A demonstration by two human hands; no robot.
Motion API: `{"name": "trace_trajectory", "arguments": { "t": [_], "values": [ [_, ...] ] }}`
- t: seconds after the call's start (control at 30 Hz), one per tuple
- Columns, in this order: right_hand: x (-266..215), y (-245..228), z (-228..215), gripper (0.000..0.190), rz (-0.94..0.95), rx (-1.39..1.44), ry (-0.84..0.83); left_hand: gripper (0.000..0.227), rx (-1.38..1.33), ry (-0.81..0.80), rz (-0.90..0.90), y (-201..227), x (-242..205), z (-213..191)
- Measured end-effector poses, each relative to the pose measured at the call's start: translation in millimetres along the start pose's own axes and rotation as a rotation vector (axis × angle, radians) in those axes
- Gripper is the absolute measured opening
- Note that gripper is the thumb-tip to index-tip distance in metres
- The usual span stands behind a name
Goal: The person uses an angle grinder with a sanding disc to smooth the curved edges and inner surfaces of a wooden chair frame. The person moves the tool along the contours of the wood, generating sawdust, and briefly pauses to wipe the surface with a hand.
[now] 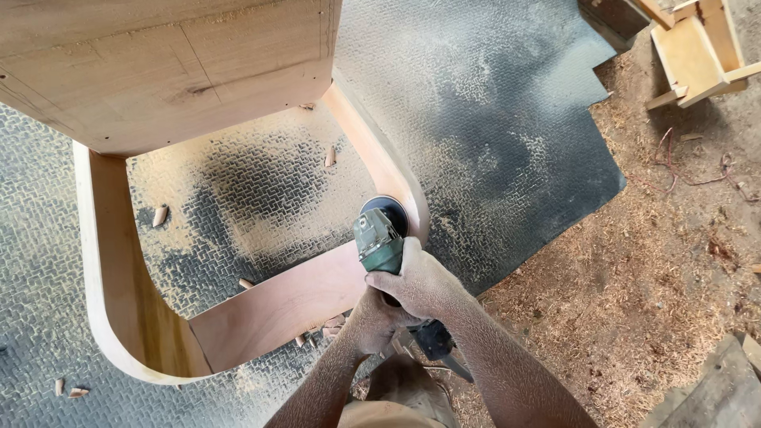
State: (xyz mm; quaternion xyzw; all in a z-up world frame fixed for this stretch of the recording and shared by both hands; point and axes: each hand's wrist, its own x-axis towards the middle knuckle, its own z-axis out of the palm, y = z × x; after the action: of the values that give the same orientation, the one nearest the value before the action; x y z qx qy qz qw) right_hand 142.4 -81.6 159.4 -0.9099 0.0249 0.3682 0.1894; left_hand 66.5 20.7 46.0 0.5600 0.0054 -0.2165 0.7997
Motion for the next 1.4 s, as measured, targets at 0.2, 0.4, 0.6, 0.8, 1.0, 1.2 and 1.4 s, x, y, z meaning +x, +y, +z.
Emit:
{"name": "trace_trajectory", "arguments": {
  "t": [0.2,0.4,0.6,0.8,1.0,1.2,1.4],
  "values": [
    [8,14,18,0.082,-0.028,0.05,-0.046,0.062,-0.023,0.082,-0.082,5,-15,7],
    [13,21,31,0.081,-0.039,0.155,-0.136,0.053,0.017,0.124,-0.238,34,-30,13],
    [1,12,31,0.079,-0.12,0.164,-0.156,0.066,-0.091,0.277,-0.255,50,-46,24],
    [-4,-17,1,0.076,0.047,-0.005,-0.031,0.063,-0.103,0.013,-0.161,27,-9,-5],
    [-1,-27,-20,0.074,0.101,0.005,0.037,0.04,0.605,-0.149,0.758,1,24,-16],
    [7,-11,-3,0.079,0.019,0.011,-0.016,0.059,0.03,0.022,0.086,6,3,-7],
    [12,4,18,0.079,-0.025,0.073,-0.057,0.06,-0.127,0.096,-0.054,31,-17,5]
  ]
}}
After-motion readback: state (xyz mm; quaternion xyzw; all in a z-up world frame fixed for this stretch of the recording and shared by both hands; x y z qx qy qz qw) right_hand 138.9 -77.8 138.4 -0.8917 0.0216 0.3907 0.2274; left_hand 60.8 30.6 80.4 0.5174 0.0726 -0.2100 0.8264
